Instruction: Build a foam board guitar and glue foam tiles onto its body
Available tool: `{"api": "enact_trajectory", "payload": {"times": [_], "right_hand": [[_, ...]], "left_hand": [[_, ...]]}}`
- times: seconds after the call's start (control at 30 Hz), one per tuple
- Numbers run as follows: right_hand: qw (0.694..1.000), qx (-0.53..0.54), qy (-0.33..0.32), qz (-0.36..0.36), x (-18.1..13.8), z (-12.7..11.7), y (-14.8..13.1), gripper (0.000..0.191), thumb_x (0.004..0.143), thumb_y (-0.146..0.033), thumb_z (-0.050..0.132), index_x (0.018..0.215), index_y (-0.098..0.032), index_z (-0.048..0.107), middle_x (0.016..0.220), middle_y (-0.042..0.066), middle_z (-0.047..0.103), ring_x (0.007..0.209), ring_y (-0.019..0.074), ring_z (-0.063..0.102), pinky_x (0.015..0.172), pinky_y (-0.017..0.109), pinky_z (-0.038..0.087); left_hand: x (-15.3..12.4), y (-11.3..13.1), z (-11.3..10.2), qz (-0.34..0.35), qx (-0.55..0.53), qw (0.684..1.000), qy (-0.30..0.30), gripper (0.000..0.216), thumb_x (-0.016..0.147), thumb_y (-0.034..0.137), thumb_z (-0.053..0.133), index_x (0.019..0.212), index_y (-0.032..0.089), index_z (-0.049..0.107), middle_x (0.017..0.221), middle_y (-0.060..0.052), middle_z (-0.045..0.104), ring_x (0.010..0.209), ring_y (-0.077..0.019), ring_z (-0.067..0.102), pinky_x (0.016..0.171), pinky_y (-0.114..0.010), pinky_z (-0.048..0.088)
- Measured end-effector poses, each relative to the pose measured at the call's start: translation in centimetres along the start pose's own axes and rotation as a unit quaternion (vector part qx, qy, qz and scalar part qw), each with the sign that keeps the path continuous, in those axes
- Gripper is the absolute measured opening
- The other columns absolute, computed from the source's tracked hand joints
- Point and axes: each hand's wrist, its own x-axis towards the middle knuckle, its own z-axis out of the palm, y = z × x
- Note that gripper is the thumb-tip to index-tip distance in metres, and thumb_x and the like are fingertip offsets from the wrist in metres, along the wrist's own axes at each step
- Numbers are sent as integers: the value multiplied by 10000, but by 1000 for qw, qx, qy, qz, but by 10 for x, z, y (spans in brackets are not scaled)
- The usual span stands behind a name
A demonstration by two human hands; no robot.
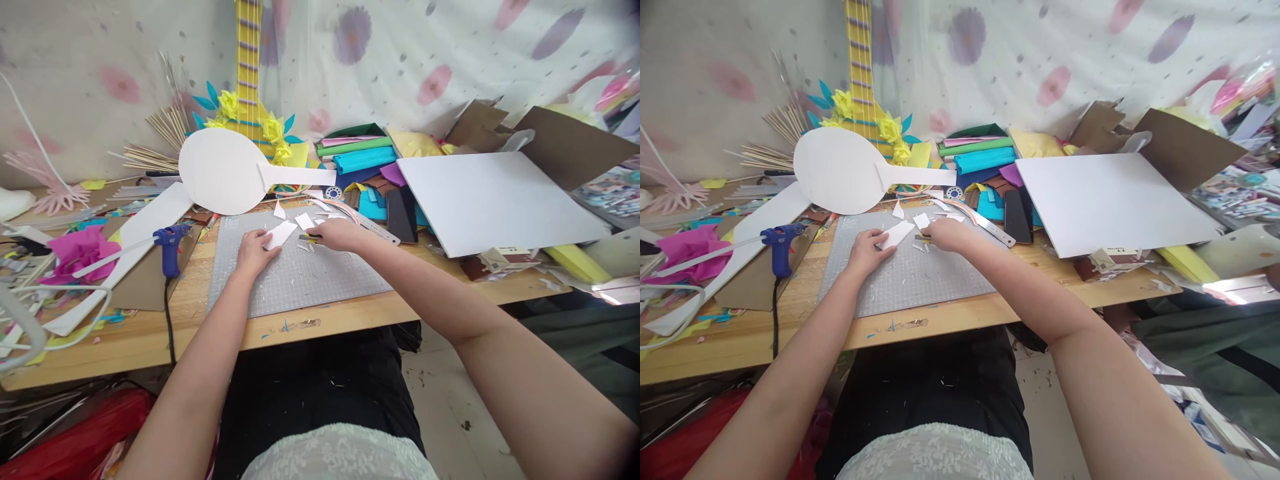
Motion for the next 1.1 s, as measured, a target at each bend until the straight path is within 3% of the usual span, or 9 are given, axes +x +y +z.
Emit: {"api": "enact_trajectory", "payload": {"times": [0.1, 0.17, 0.3, 0.47, 0.6, 0.7, 0.87, 0.97, 1.1], "right_hand": [[998, 66, 2, 13, -4, -5, 5, 348, 862, -248, 533, 1192, -271, 639, 1039, 60, 707, 905, 213, 642, 718, 277, 408], [988, 141, 53, 44, -1, -8, 5, 407, 849, -297, 563, 1254, -259, 590, 1090, 59, 692, 916, 205, 639, 745, 274, 427], [919, 331, 148, 154, 16, -8, -1, 596, 847, -425, 572, 1375, -183, 436, 1151, 121, 658, 888, 209, 646, 729, 294, 477], [814, 568, 4, 123, 39, 5, -4, 435, 911, -503, 444, 1165, -178, 586, 998, 109, 690, 751, 163, 656, 641, 287, 520], [752, 648, -18, 120, 46, 11, 0, 323, 863, -338, 592, 1151, -195, 571, 1033, 91, 683, 774, 146, 659, 651, 275, 538], [779, 609, 36, 145, 50, 10, 3, 516, 781, -262, 683, 1258, -190, 497, 1135, 112, 654, 866, 171, 659, 684, 285, 543], [906, 343, 153, 197, 58, 9, -3, 807, 647, -229, 769, 1356, -146, 393, 1274, 161, 579, 1095, 265, 597, 858, 357, 498], [935, 239, 178, 192, 62, 8, -8, 725, 712, -239, 710, 1352, -148, 383, 1228, 168, 608, 1110, 287, 592, 880, 368, 468], [939, 153, 205, 232, 64, 7, 5, 557, 798, -204, 596, 1318, -160, 402, 1128, 176, 651, 1009, 296, 629, 821, 374, 461]], "left_hand": [[-2, 4, -3, 12, -8, 1000, 3, 327, 675, 320, 726, 973, 186, 712, 1116, -104, 648, 1102, -286, 548, 1007, -454, 429], [-3, 8, -5, 32, -24, 999, 18, 341, 688, 314, 714, 1008, 196, 698, 1126, -95, 643, 1105, -267, 548, 1010, -437, 429], [-6, 19, -11, 111, -62, 991, 32, 386, 713, 297, 691, 1087, 211, 643, 1189, -86, 610, 1148, -229, 529, 1031, -402, 413], [-4, 25, -15, 130, -73, 988, 42, 385, 744, 291, 660, 1111, 227, 562, 1248, -93, 577, 1198, -227, 504, 1046, -428, 387], [-3, 23, -14, 138, -72, 987, 45, 398, 742, 281, 660, 1113, 227, 527, 1245, -95, 575, 1199, -227, 504, 1041, -420, 388], [-3, 24, -12, 141, -59, 987, 37, 406, 738, 267, 667, 1115, 219, 524, 1236, -101, 578, 1196, -234, 504, 1042, -416, 385], [-1, 30, -5, 107, -13, 994, 17, 417, 706, 273, 706, 1091, 223, 552, 1203, -95, 604, 1162, -271, 511, 1022, -440, 395], [1, 29, -2, 92, 7, 995, 26, 412, 686, 285, 722, 1063, 218, 570, 1167, -93, 618, 1128, -283, 523, 1006, -437, 405], [1, 20, -3, 48, 25, 996, 65, 385, 667, 297, 731, 1017, 228, 586, 1108, -87, 637, 1067, -288, 546, 979, -441, 420]]}}
